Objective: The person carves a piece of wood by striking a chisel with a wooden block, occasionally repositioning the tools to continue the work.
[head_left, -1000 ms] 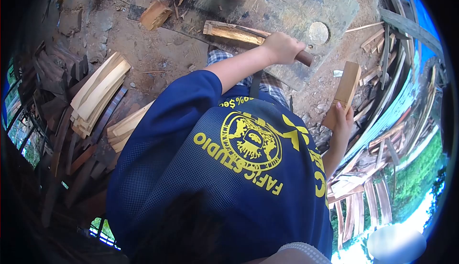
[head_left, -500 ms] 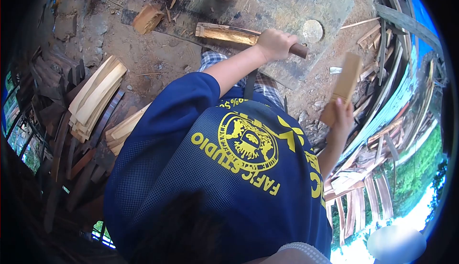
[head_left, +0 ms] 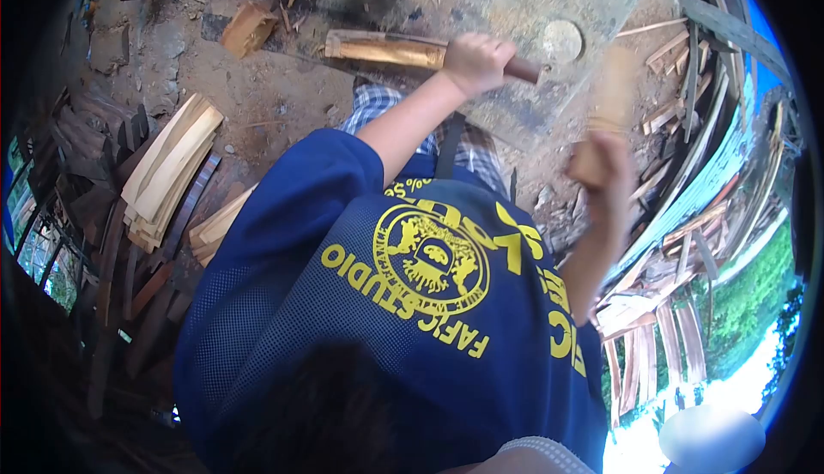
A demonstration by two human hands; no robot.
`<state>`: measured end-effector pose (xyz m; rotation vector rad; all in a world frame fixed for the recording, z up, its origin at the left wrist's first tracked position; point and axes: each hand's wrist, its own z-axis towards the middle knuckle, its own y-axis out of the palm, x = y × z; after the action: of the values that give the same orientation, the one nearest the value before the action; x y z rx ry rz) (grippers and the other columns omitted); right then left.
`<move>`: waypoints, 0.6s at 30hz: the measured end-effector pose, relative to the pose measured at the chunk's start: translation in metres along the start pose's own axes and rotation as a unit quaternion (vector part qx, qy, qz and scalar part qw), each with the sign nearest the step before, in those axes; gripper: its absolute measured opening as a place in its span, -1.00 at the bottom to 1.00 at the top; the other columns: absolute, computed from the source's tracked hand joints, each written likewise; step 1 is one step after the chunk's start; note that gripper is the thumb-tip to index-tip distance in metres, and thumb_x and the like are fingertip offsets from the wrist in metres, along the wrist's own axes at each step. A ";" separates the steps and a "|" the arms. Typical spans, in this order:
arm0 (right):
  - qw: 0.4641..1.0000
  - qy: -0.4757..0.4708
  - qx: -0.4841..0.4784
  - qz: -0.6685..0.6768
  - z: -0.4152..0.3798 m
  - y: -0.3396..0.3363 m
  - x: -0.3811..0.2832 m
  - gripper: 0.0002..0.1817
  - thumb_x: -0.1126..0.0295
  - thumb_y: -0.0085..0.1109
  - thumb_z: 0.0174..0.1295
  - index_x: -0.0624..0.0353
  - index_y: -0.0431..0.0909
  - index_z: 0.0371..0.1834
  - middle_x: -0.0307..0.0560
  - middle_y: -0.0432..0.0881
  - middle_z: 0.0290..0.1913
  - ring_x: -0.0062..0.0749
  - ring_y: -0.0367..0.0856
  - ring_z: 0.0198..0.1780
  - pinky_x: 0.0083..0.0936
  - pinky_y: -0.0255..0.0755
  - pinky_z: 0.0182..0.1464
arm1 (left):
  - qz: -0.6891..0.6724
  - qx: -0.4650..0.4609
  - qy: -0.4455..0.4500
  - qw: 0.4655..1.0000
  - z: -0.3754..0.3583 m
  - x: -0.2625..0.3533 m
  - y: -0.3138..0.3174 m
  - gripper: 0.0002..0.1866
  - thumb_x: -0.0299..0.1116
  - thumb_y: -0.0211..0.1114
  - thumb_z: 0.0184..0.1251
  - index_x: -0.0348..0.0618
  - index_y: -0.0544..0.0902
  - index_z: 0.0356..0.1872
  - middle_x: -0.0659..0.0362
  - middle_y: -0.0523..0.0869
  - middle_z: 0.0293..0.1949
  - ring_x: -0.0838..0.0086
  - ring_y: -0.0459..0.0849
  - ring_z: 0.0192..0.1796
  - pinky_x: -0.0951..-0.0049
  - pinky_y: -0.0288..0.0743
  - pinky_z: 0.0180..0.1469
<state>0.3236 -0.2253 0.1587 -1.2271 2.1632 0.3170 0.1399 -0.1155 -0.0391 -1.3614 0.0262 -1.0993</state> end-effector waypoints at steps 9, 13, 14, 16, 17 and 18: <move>0.868 -0.035 0.087 -0.487 0.021 0.066 0.021 -0.60 0.29 0.33 0.21 0.29 0.52 0.02 -0.03 0.64 -0.16 -0.42 0.66 -0.19 -0.48 0.59 -0.16 | 0.019 0.041 -0.038 0.998 0.013 -0.003 0.003 -0.84 -0.26 0.43 -0.21 0.12 0.61 -0.54 0.29 0.72 -0.55 0.42 0.74 -0.44 0.41 0.55 -0.38; 0.996 0.037 -0.045 -0.062 0.033 0.039 0.007 -0.63 0.31 0.33 0.21 0.23 0.53 0.01 -0.14 0.58 -0.26 -0.49 0.61 -0.30 -0.56 0.52 -0.29 | 0.038 0.030 -0.049 0.998 0.004 -0.022 -0.010 -0.82 -0.23 0.45 -0.23 0.13 0.61 -0.54 0.31 0.72 -0.55 0.44 0.73 -0.45 0.41 0.54 -0.40; 0.997 -0.012 0.016 -0.069 0.029 0.017 -0.005 -0.67 0.34 0.27 0.24 0.24 0.52 0.02 -0.08 0.61 -0.22 -0.43 0.63 -0.26 -0.56 0.53 -0.25 | 0.037 0.038 -0.047 0.997 0.002 -0.020 -0.008 -0.81 -0.22 0.46 -0.23 0.13 0.61 -0.55 0.31 0.71 -0.56 0.45 0.73 -0.45 0.41 0.54 -0.41; 0.993 -0.095 0.063 0.015 0.014 -0.038 -0.036 -0.64 0.36 0.15 0.33 0.33 0.46 0.11 0.12 0.63 -0.12 -0.29 0.65 -0.16 -0.45 0.57 -0.17 | 0.029 0.067 -0.033 0.997 0.001 -0.019 -0.007 -0.82 -0.19 0.46 -0.21 0.13 0.61 -0.57 0.32 0.71 -0.57 0.46 0.73 -0.48 0.43 0.52 -0.42; 0.983 -0.138 0.095 0.074 0.013 -0.069 -0.050 -0.60 0.33 0.10 0.36 0.43 0.41 0.12 0.22 0.60 -0.09 -0.21 0.63 -0.12 -0.37 0.59 -0.13 | 0.029 0.066 -0.033 0.997 0.001 -0.021 -0.007 -0.82 -0.19 0.46 -0.21 0.13 0.61 -0.57 0.32 0.71 -0.57 0.46 0.73 -0.48 0.43 0.52 -0.42; 0.969 -0.173 0.147 0.093 0.004 -0.081 -0.065 -0.54 0.27 0.06 0.38 0.53 0.38 0.10 0.30 0.57 -0.06 -0.12 0.61 -0.07 -0.30 0.59 -0.04 | 0.020 0.072 -0.032 0.997 0.000 -0.020 -0.009 -0.81 -0.18 0.46 -0.21 0.13 0.61 -0.58 0.32 0.71 -0.58 0.46 0.72 -0.48 0.43 0.52 -0.42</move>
<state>0.4170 -0.2220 0.2035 -0.7447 1.9377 0.2552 0.1238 -0.1017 -0.0434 -1.2605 -0.0716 -1.0035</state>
